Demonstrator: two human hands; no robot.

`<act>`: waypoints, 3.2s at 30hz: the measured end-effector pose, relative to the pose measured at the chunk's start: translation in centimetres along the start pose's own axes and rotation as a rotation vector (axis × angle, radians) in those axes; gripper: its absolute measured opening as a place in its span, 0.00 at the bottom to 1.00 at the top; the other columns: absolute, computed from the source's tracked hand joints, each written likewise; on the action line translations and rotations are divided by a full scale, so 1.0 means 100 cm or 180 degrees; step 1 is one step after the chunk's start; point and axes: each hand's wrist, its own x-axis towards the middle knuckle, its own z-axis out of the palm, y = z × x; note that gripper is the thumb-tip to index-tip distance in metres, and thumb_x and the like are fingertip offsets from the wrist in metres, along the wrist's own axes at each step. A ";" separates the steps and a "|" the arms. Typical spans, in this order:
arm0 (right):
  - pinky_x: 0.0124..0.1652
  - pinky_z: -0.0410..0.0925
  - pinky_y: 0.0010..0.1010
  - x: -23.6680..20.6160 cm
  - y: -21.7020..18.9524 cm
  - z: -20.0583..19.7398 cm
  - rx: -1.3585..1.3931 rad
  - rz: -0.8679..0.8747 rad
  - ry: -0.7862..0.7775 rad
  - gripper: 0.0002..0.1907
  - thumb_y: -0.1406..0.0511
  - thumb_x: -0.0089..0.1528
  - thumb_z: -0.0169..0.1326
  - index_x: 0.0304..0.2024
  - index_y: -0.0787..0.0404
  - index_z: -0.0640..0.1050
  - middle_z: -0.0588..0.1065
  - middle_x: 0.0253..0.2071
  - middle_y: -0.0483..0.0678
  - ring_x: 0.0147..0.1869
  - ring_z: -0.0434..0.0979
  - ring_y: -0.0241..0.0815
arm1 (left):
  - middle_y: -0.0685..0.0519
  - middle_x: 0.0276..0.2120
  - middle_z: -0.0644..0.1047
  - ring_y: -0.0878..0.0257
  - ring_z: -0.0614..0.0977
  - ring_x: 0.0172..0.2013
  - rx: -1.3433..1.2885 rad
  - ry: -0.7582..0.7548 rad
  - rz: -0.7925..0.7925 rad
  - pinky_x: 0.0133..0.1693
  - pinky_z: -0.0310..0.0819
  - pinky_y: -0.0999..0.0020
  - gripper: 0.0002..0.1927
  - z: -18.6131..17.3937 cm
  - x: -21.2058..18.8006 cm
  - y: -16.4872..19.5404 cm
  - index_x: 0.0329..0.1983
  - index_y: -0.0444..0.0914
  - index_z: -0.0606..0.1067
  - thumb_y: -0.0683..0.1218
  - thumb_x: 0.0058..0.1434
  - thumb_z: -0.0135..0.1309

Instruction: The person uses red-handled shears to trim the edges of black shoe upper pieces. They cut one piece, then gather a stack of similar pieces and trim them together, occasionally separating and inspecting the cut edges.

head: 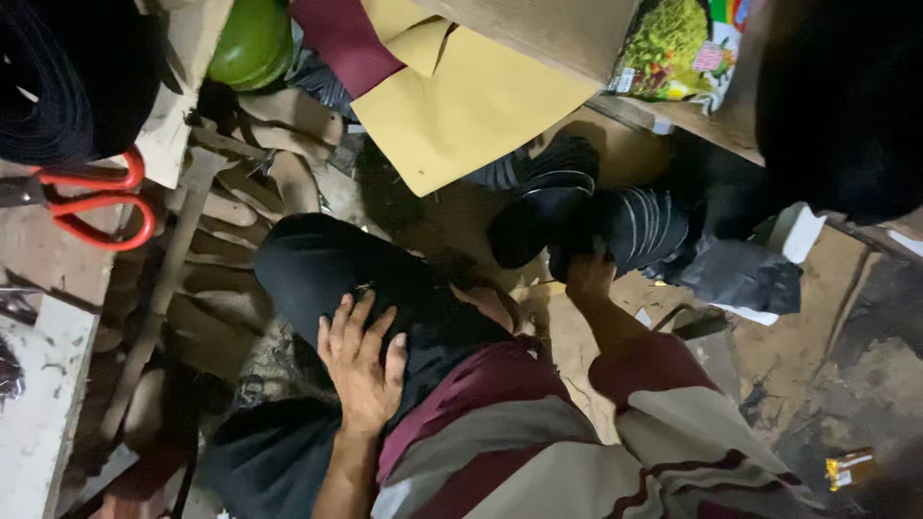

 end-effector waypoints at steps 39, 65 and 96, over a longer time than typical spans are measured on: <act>0.68 0.61 0.40 -0.269 -0.267 -0.151 0.2990 -0.5301 -0.0798 0.34 0.72 0.58 0.56 0.65 0.78 0.63 0.65 0.69 0.64 0.73 0.67 0.55 | 0.48 0.52 0.79 0.58 0.80 0.53 -0.5937 0.1403 -0.0714 0.62 0.72 0.59 0.33 -0.140 -0.202 -0.102 0.63 0.29 0.72 0.38 0.53 0.67; 0.47 0.69 0.22 -0.270 -0.303 -0.140 0.2950 -0.5155 -0.0250 0.13 0.77 0.62 0.55 0.50 0.73 0.75 0.72 0.56 0.52 0.53 0.74 0.34 | 0.48 0.49 0.81 0.60 0.82 0.50 -0.5780 0.1855 -0.1021 0.55 0.76 0.63 0.24 -0.141 -0.240 -0.141 0.57 0.29 0.76 0.33 0.55 0.62; 0.60 0.66 0.32 -0.238 -0.303 -0.118 0.4003 -0.3860 -0.2705 0.21 0.76 0.63 0.50 0.60 0.72 0.73 0.77 0.54 0.51 0.58 0.76 0.38 | 0.47 0.52 0.79 0.55 0.81 0.54 -0.6212 0.2474 -0.0988 0.59 0.73 0.56 0.28 -0.151 -0.230 -0.124 0.61 0.31 0.71 0.35 0.55 0.61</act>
